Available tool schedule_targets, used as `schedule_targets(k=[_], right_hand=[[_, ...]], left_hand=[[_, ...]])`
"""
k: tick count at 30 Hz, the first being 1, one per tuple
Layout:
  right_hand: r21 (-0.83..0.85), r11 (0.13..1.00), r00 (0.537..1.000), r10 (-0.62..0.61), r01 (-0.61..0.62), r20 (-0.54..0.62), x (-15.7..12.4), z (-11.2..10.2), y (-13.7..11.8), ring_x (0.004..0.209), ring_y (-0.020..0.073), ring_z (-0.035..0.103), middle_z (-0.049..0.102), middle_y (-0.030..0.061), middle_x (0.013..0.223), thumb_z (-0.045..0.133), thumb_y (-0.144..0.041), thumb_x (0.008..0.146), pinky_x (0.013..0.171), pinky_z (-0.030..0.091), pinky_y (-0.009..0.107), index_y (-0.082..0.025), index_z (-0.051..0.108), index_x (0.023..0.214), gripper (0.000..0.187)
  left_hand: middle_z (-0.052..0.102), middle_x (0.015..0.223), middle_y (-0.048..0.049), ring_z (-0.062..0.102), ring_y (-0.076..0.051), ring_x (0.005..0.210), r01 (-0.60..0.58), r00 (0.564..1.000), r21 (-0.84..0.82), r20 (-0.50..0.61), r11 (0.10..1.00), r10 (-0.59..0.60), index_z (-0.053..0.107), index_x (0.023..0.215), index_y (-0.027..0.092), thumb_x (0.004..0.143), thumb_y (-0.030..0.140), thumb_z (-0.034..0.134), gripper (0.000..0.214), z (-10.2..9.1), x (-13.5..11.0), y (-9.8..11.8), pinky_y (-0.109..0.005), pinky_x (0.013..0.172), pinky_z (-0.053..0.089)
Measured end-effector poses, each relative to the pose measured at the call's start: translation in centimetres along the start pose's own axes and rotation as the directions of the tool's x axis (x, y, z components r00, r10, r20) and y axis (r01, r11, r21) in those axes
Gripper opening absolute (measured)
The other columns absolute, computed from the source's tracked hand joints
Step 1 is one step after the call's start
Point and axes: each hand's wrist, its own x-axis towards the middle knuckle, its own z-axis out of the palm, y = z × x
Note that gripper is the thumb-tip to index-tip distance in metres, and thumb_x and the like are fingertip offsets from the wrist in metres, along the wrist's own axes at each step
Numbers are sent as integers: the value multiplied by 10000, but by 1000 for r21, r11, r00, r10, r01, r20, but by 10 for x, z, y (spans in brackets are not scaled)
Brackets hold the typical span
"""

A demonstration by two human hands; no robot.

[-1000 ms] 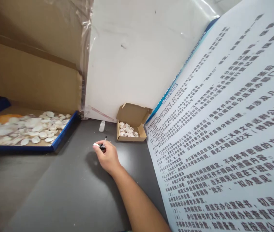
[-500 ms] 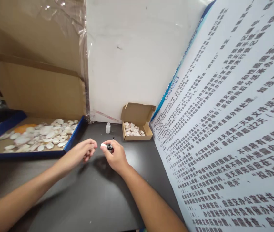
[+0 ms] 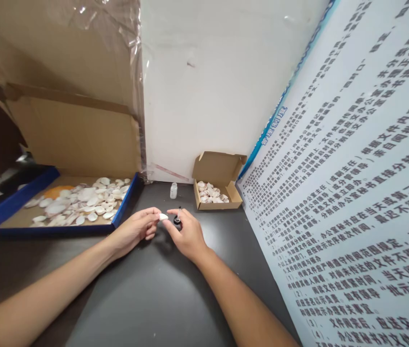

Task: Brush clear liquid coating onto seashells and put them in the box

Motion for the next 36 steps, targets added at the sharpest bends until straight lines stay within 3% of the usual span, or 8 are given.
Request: schedule_targets(k=[3, 7, 10, 17, 21, 26, 32, 36], right_hand=[[-15, 1000, 996, 26, -25, 86, 1, -4, 1, 760, 156, 579, 664, 43, 958, 458, -317, 945, 711, 416, 267, -198, 629, 1038, 228], [-109, 986, 965, 147, -125, 216, -1, -6, -3, 552, 137, 467, 542, -47, 647, 481, -303, 914, 574, 334, 247, -209, 530, 1074, 192], [-140, 987, 959, 109, -74, 262, -2, -5, -8, 590, 128, 472, 541, -45, 664, 516, -295, 891, 589, 313, 237, -213, 538, 898, 85], [-181, 983, 958, 87, -38, 272, 2, -6, -10, 656, 141, 479, 536, -12, 678, 454, -344, 929, 614, 283, 249, -192, 434, 704, 273], [-203, 978, 949, 103, -42, 297, 0, -7, -12, 651, 139, 481, 541, -10, 674, 454, -334, 924, 603, 263, 248, -189, 434, 694, 273], [-285, 957, 944, 140, -51, 298, -3, -3, -17, 618, 127, 443, 516, -18, 643, 470, -314, 909, 575, 225, 247, -188, 409, 672, 275], [-408, 900, 940, 259, -151, 224, -2, -1, -17, 611, 130, 456, 574, 0, 660, 477, -309, 902, 564, 202, 257, -186, 437, 667, 268], [-363, 924, 941, 220, -117, 256, -4, -2, -19, 611, 129, 476, 587, -2, 657, 480, -302, 899, 563, 209, 253, -187, 459, 675, 253]], left_hand=[[467, 507, 68, 422, -71, 451, -13, 999, -36, -43, 999, 12, 476, 795, 189, 758, 327, 629, 209, -1, -1, -2, -169, 452, 360], [568, 583, 26, 533, -99, 485, -10, 998, -7, -66, 1000, 10, 472, 805, 192, 754, 273, 576, 141, -3, 0, -3, -180, 442, 411], [611, 720, 18, 547, -91, 462, -21, 997, -18, -72, 1000, 20, 454, 798, 199, 747, 252, 568, 135, -4, 3, -3, -189, 400, 407], [552, 694, 29, 481, -58, 436, -71, 997, -25, -29, 997, 71, 502, 782, 182, 818, 359, 566, 191, -9, 6, -6, -174, 386, 393], [591, 841, 6, 521, -58, 482, -85, 996, -38, -6, 996, 85, 496, 819, 189, 811, 400, 613, 242, -10, 6, -5, -177, 392, 412], [456, 621, 63, 491, -71, 490, -76, 997, -34, -24, 996, 76, 470, 808, 205, 812, 405, 632, 256, -8, 5, -4, -151, 400, 400], [475, 706, 52, 415, -36, 457, -112, 994, -51, 5, 992, 113, 488, 801, 185, 802, 385, 637, 249, -9, 5, -7, -146, 371, 353], [510, 744, 41, 443, -41, 449, -119, 993, -29, -19, 992, 118, 490, 812, 183, 797, 361, 631, 228, -9, 4, -8, -171, 380, 397]])
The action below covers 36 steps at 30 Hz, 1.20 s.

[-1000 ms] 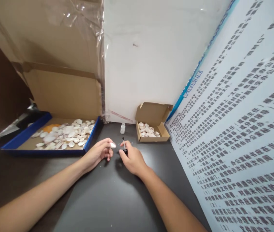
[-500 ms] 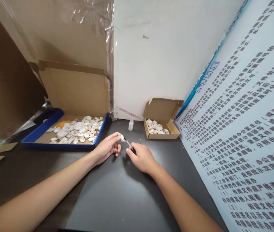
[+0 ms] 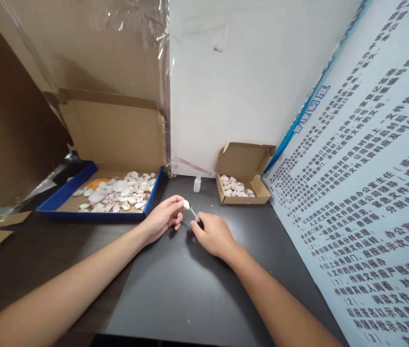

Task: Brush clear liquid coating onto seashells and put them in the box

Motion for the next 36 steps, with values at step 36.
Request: schedule_targets(k=[36], right_hand=[[251, 966, 995, -43, 64, -86, 1, 2, 7, 572, 131, 453, 503, -49, 600, 470, -271, 857, 574, 306, 237, -206, 503, 783, 104]], left_hand=[[456, 504, 96, 362, -60, 343, -53, 992, 173, -108, 983, 72, 427, 783, 218, 794, 312, 525, 136, 15, -9, 5, -177, 370, 293]])
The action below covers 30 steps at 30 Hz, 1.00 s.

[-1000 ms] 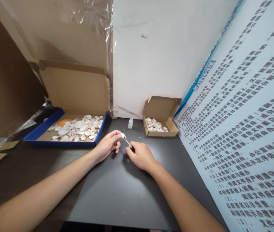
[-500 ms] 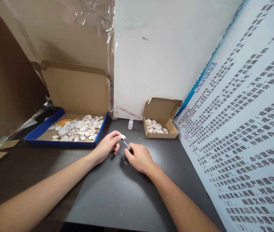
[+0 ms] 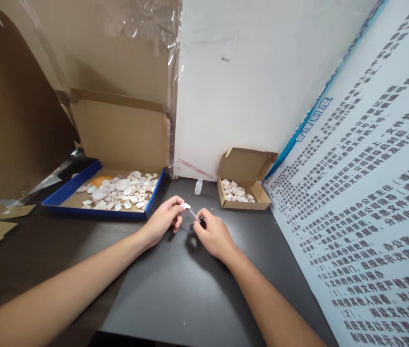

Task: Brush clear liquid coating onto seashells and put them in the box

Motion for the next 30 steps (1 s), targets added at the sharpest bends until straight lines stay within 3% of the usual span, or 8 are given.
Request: schedule_targets(k=[5, 8, 11, 14, 17, 24, 27, 30], right_hand=[[11, 1000, 1000, 15, -15, -5, 2, -1, 4, 584, 132, 460, 517, -42, 616, 459, -290, 869, 573, 306, 237, -201, 511, 752, 156], [16, 1000, 1000, 15, -15, 5, 3, -1, 3, 580, 132, 449, 498, -44, 602, 461, -296, 868, 564, 296, 239, -200, 519, 763, 154], [18, 1000, 1000, 9, -10, 19, 3, -2, 3, 573, 129, 438, 485, -47, 598, 458, -301, 875, 561, 291, 240, -199, 523, 762, 165], [12, 1000, 999, -1, 1, 48, 2, -2, 3, 570, 125, 435, 497, -45, 606, 464, -298, 876, 559, 293, 241, -195, 530, 755, 172], [-7, 1000, 997, -8, 9, 81, 2, -2, 2, 566, 126, 437, 495, -45, 596, 473, -296, 873, 561, 295, 242, -194, 537, 745, 176], [-18, 1000, 996, 0, 2, 94, 3, -3, 5, 585, 130, 444, 491, -43, 607, 471, -322, 882, 572, 293, 245, -196, 544, 752, 195], [-20, 1000, 994, 10, -8, 112, 4, -3, 7, 591, 132, 444, 490, -41, 614, 470, -333, 886, 575, 296, 247, -195, 551, 761, 203], [-30, 999, 992, 16, -13, 127, 3, -3, 8, 596, 133, 445, 490, -41, 620, 470, -347, 893, 577, 294, 251, -197, 550, 765, 213]], left_hand=[[384, 450, 98, 331, -88, 381, -96, 994, 108, -43, 990, 101, 401, 746, 230, 790, 312, 502, 137, -1, -9, 16, -199, 408, 277], [393, 500, 68, 361, -104, 467, -217, 973, 330, 3, 919, 229, 420, 702, 218, 780, 252, 463, 95, -20, -14, 41, -216, 473, 295], [431, 566, 41, 392, -124, 548, -267, 939, 683, 26, 680, 342, 421, 652, 206, 752, 209, 446, 103, -59, -12, 66, -240, 528, 288], [478, 605, 31, 445, -150, 604, -94, 964, 881, -36, 463, 264, 464, 670, 206, 785, 241, 409, 132, -102, 1, 79, -253, 559, 293], [586, 709, 11, 534, -176, 681, 5, 984, 935, -68, 355, 166, 533, 756, 207, 806, 294, 427, 146, -135, 17, 79, -253, 609, 348], [643, 935, -46, 578, -207, 827, -81, 964, 933, -15, 350, 264, 620, 916, 214, 798, 254, 449, 212, -142, 24, 64, -263, 699, 390], [634, 731, -11, 559, -185, 655, -139, 988, 869, 155, 474, 6, 648, 803, 222, 802, 231, 428, 220, -133, 17, 57, -252, 600, 374], [642, 689, -11, 559, -187, 645, -162, 975, 855, 217, 493, -56, 656, 707, 225, 755, 182, 476, 191, -130, 12, 52, -251, 593, 355]])
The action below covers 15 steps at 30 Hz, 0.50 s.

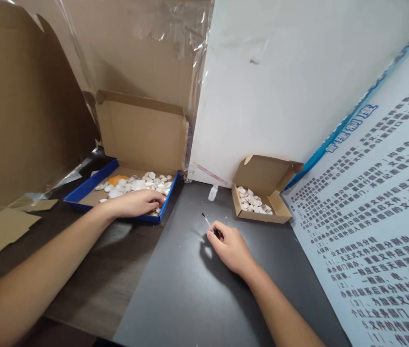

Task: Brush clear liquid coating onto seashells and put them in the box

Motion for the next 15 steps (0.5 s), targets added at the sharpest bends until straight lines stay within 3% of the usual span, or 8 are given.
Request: schedule_targets(k=[6, 15], right_hand=[[11, 1000, 1000, 19, -19, 22, 0, 0, 1, 620, 143, 451, 505, -29, 648, 459, -377, 904, 594, 309, 262, -198, 557, 777, 240], [5, 999, 999, 32, -32, 41, 0, -2, 0, 626, 140, 438, 494, -32, 659, 459, -404, 911, 601, 306, 264, -201, 556, 785, 257]], left_hand=[[674, 771, -46, 575, -206, 679, 58, 994, 169, -101, 984, -41, 666, 809, 221, 757, 197, 519, 158, 2, -6, -2, -265, 600, 347], [690, 928, -49, 614, -204, 801, 92, 995, 277, 2, 956, -96, 596, 1056, 218, 850, 284, 429, 274, 0, -7, 1, -264, 675, 403]])
